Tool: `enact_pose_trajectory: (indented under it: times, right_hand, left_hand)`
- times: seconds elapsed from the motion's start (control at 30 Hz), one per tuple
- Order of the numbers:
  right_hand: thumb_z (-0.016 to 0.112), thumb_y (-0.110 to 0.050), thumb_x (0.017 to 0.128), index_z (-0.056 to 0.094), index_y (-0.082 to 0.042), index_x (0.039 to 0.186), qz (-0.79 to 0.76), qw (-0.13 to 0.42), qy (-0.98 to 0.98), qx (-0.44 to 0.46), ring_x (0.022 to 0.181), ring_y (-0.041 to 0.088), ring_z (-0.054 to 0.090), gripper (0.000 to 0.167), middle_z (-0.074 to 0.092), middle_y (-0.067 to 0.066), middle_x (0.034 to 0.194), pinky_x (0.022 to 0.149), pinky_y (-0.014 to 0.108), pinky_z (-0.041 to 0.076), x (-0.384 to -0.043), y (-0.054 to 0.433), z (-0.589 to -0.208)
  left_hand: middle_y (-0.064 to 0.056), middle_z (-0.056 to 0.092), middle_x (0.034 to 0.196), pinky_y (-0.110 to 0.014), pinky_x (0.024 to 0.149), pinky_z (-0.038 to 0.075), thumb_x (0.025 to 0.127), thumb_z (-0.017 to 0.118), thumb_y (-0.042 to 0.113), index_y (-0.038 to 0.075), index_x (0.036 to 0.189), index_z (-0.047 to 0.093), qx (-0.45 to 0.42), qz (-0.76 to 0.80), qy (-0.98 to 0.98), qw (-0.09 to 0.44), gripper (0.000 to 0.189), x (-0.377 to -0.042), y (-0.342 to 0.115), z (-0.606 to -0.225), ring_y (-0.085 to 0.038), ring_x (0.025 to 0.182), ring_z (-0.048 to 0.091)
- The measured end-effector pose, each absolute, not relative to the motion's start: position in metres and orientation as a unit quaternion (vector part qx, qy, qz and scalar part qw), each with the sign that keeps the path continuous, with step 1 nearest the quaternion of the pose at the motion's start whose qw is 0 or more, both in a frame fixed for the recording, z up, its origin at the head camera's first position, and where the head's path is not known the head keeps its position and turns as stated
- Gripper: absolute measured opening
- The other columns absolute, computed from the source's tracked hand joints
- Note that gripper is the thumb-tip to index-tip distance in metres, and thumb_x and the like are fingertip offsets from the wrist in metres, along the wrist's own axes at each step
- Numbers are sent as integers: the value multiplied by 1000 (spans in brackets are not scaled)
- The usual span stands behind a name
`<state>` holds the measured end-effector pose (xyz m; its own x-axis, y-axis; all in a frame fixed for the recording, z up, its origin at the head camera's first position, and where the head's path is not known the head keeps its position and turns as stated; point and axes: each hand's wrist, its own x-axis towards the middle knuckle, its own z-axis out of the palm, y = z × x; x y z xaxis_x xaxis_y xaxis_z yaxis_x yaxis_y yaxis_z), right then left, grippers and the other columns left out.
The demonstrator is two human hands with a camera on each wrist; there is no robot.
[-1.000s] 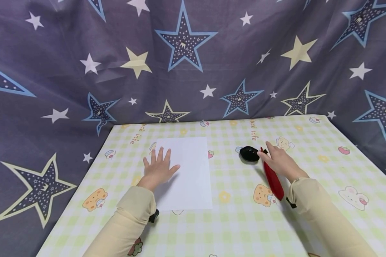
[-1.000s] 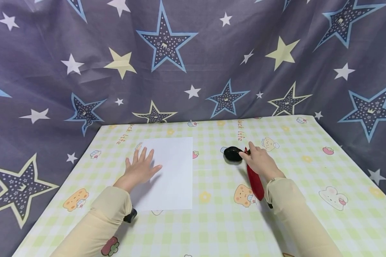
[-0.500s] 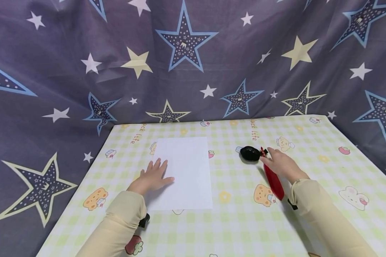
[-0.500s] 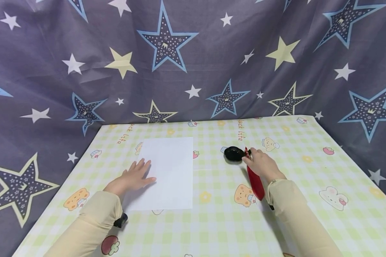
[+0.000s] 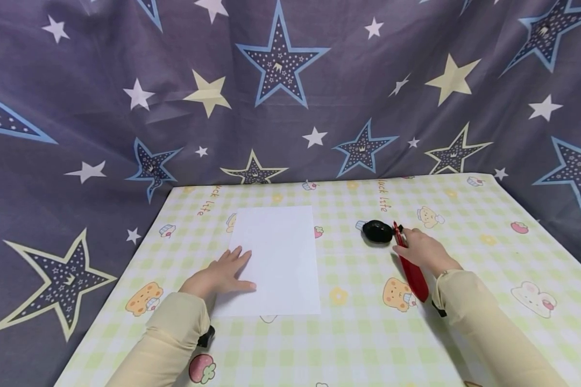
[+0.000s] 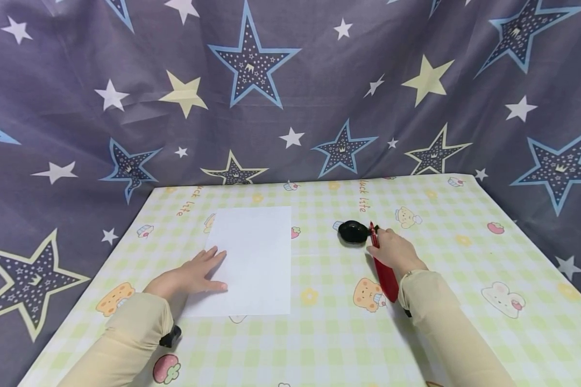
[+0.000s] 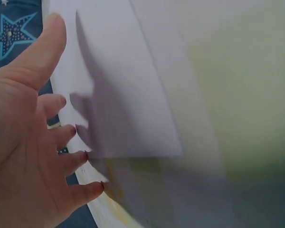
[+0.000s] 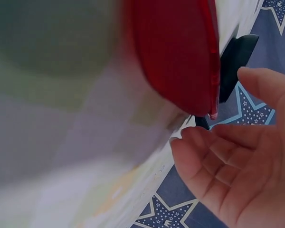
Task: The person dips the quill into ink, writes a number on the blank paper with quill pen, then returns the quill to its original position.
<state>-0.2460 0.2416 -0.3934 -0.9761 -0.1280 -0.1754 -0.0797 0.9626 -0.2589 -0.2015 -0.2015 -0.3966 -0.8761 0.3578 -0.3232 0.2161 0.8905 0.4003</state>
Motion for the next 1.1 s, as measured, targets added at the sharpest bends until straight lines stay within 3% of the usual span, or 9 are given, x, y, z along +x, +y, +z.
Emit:
enact_pose_trajectory:
  times: [0.1, 0.37, 0.73, 1.1]
  right_hand:
    - [61, -28, 88, 42, 16, 126, -127, 102, 985, -47, 80, 30, 52, 62, 51, 30, 107, 80, 50, 45, -246, 240, -394]
    - [65, -29, 84, 52, 13, 111, -114, 109, 987, -42, 69, 24, 52, 51, 51, 21, 93, 65, 40, 48, -245, 238, -397]
    - [65, -20, 84, 57, 8, 96, -132, 121, 983, -30, 74, 26, 53, 31, 51, 17, 87, 72, 41, 49, -250, 236, -400]
    - [63, -20, 84, 56, 0, 82, -117, 123, 985, -35, 68, 22, 52, 21, 53, 10, 76, 65, 37, 47, -248, 238, -398]
  left_hand:
    - [-25, 8, 149, -63, 101, 7, 81, 64, 49, 3, 146, 22, 158, 180, 950, 201, 89, -198, -202, -393, -47, 133, 2]
    - [-26, 10, 148, -63, 101, 9, 79, 68, 45, 1, 144, 25, 173, 174, 950, 195, 89, -193, -202, -392, -48, 132, 4]
    - [-28, 11, 147, -60, 103, 12, 79, 70, 41, -1, 144, 26, 177, 168, 952, 183, 89, -193, -202, -395, -49, 132, 5]
    - [-25, 11, 149, -58, 103, 14, 79, 70, 42, 2, 145, 26, 163, 177, 953, 186, 89, -193, -202, -397, -45, 134, 4]
